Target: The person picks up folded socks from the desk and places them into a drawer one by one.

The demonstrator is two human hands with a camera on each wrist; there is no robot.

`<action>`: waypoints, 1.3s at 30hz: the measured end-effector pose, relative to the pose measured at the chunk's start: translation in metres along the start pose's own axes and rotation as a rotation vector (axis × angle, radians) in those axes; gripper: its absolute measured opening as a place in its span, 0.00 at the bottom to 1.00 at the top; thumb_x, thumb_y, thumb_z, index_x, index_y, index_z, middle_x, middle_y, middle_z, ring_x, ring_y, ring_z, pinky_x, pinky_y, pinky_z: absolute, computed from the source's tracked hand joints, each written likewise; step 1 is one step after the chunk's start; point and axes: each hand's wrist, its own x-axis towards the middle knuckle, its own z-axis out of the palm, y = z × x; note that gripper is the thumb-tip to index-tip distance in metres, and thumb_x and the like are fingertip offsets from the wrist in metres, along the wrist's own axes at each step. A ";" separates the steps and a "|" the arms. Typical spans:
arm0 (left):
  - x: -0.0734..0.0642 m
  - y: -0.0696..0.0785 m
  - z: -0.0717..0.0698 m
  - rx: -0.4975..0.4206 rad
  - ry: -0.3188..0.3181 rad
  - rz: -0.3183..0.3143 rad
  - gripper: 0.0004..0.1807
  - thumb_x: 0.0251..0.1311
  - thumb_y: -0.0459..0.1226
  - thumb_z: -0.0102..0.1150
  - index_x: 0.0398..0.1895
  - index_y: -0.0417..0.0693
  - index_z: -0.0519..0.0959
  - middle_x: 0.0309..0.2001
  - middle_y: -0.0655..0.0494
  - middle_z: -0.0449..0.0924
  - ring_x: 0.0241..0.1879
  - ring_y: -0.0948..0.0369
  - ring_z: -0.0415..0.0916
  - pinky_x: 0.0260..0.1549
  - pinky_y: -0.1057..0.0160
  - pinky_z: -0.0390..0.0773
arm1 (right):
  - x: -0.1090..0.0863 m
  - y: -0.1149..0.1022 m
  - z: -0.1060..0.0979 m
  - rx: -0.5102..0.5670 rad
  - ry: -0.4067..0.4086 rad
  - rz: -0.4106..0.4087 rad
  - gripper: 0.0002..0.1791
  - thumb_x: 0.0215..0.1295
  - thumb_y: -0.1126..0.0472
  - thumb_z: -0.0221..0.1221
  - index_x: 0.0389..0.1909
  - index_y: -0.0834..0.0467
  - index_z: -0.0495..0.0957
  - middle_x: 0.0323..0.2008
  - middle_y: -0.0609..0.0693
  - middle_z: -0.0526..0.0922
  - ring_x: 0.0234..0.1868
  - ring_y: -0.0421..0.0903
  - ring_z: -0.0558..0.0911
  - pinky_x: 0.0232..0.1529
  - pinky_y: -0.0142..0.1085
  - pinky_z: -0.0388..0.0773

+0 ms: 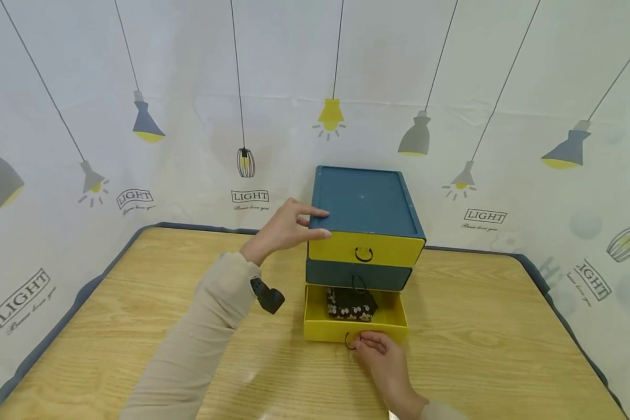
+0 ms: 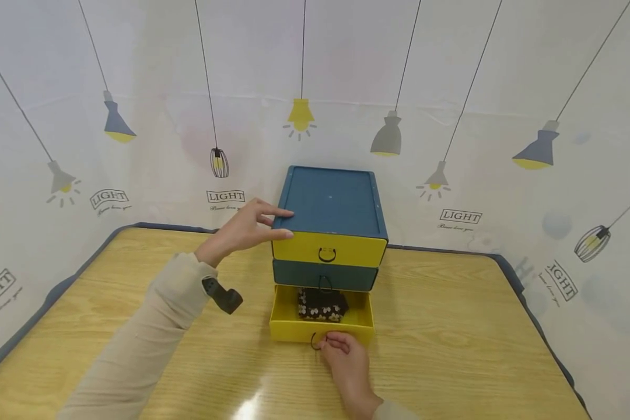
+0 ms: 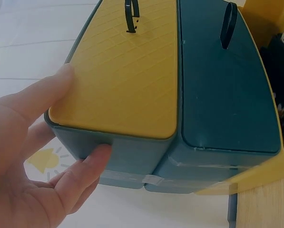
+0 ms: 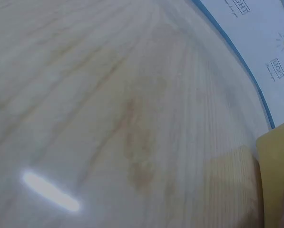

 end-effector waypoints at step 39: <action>0.003 0.003 0.004 0.014 -0.010 -0.034 0.24 0.51 0.45 0.62 0.53 0.54 0.75 0.61 0.48 0.59 0.52 0.48 0.68 0.46 0.54 0.72 | 0.059 -0.008 -0.006 -0.244 0.041 -0.191 0.13 0.59 0.66 0.55 0.44 0.67 0.77 0.42 0.59 0.78 0.40 0.49 0.78 0.39 0.35 0.77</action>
